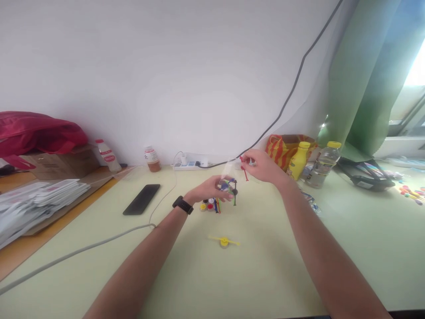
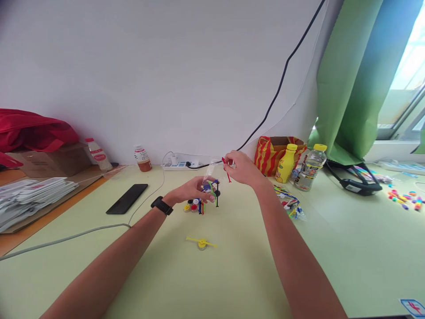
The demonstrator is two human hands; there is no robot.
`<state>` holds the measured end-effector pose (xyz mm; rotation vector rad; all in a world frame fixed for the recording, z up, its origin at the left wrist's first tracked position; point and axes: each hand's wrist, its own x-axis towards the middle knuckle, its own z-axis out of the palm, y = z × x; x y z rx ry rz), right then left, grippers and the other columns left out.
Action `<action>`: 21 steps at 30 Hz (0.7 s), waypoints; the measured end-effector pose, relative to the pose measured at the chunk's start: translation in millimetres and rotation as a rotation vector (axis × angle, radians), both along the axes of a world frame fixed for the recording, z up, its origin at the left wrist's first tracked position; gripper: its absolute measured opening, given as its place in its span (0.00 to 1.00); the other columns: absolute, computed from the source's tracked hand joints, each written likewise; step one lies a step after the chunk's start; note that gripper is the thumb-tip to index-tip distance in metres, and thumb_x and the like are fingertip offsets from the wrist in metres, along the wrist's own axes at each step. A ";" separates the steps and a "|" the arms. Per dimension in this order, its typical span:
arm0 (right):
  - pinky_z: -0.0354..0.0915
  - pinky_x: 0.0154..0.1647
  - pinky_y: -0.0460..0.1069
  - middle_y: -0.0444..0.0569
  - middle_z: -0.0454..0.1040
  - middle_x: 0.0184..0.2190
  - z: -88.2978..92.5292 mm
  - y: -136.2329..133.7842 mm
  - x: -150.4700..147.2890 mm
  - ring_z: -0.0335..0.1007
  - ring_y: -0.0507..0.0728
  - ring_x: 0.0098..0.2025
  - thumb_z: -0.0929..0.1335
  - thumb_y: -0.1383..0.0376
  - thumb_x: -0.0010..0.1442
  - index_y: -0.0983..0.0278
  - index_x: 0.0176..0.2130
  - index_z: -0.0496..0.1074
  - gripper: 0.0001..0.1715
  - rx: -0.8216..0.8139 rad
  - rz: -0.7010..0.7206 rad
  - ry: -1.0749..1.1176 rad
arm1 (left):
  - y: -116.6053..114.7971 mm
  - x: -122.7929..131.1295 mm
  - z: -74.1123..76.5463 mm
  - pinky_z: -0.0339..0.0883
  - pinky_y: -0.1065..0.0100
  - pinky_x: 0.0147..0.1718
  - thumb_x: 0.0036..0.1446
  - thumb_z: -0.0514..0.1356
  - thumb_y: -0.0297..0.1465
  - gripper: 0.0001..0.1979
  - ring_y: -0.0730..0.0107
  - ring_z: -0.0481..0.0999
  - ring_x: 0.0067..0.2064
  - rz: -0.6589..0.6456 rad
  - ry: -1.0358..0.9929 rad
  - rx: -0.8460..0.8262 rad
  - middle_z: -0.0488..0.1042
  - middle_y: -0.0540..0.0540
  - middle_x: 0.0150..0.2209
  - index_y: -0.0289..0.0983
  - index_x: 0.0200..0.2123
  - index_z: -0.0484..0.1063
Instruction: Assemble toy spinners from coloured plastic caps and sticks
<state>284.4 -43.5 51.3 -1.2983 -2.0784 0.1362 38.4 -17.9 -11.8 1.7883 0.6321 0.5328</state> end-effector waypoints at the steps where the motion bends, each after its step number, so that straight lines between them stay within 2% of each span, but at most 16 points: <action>1: 0.63 0.42 0.51 0.51 0.74 0.41 0.6 -1.5 0.2 0.67 0.60 0.46 0.67 0.62 0.63 0.62 0.35 0.73 0.07 -0.022 0.005 -0.010 | 1.0 -0.2 -0.2 0.78 0.63 0.37 0.48 0.76 0.40 0.36 0.60 0.84 0.40 0.001 0.008 0.017 0.80 0.39 0.46 0.40 0.59 0.72; 5: 0.63 0.49 0.53 0.51 0.72 0.45 3.2 -10.2 -0.7 0.63 0.62 0.54 0.66 0.60 0.66 0.60 0.35 0.76 0.11 -0.109 0.029 -0.059 | 1.6 0.4 -0.3 0.77 0.63 0.39 0.47 0.76 0.39 0.34 0.63 0.82 0.40 -0.010 0.045 0.064 0.80 0.40 0.47 0.40 0.57 0.74; 10: 0.63 0.51 0.55 0.53 0.70 0.46 2.8 -12.9 -5.5 0.62 0.64 0.55 0.66 0.57 0.67 0.59 0.36 0.78 0.14 -0.122 0.023 -0.142 | -1.4 2.9 -1.1 0.75 0.61 0.45 0.51 0.74 0.38 0.31 0.59 0.81 0.45 -0.078 0.029 0.109 0.81 0.39 0.47 0.39 0.58 0.74; 12: 0.63 0.48 0.53 0.52 0.71 0.45 3.6 -11.5 -7.1 0.64 0.62 0.52 0.65 0.57 0.67 0.60 0.37 0.78 0.14 -0.114 0.008 -0.111 | -1.3 3.1 -1.7 0.74 0.59 0.47 0.52 0.74 0.38 0.31 0.58 0.81 0.47 -0.074 0.033 0.136 0.81 0.39 0.48 0.39 0.58 0.74; 17: 0.61 0.37 0.50 0.49 0.76 0.33 12.6 -15.7 -7.6 0.67 0.56 0.36 0.63 0.53 0.68 0.63 0.33 0.74 0.20 -0.133 0.004 -0.007 | 0.5 2.4 -2.3 0.71 0.59 0.50 0.51 0.74 0.39 0.30 0.58 0.81 0.47 0.034 0.043 0.181 0.82 0.39 0.47 0.39 0.56 0.74; 21: 0.63 0.35 0.49 0.52 0.80 0.38 21.4 -26.3 -8.2 0.70 0.57 0.35 0.68 0.49 0.64 0.63 0.34 0.76 0.21 -0.227 -0.009 -0.006 | 0.0 2.9 -0.6 0.71 0.59 0.49 0.51 0.74 0.39 0.29 0.57 0.81 0.47 0.050 0.002 0.191 0.82 0.38 0.47 0.37 0.56 0.75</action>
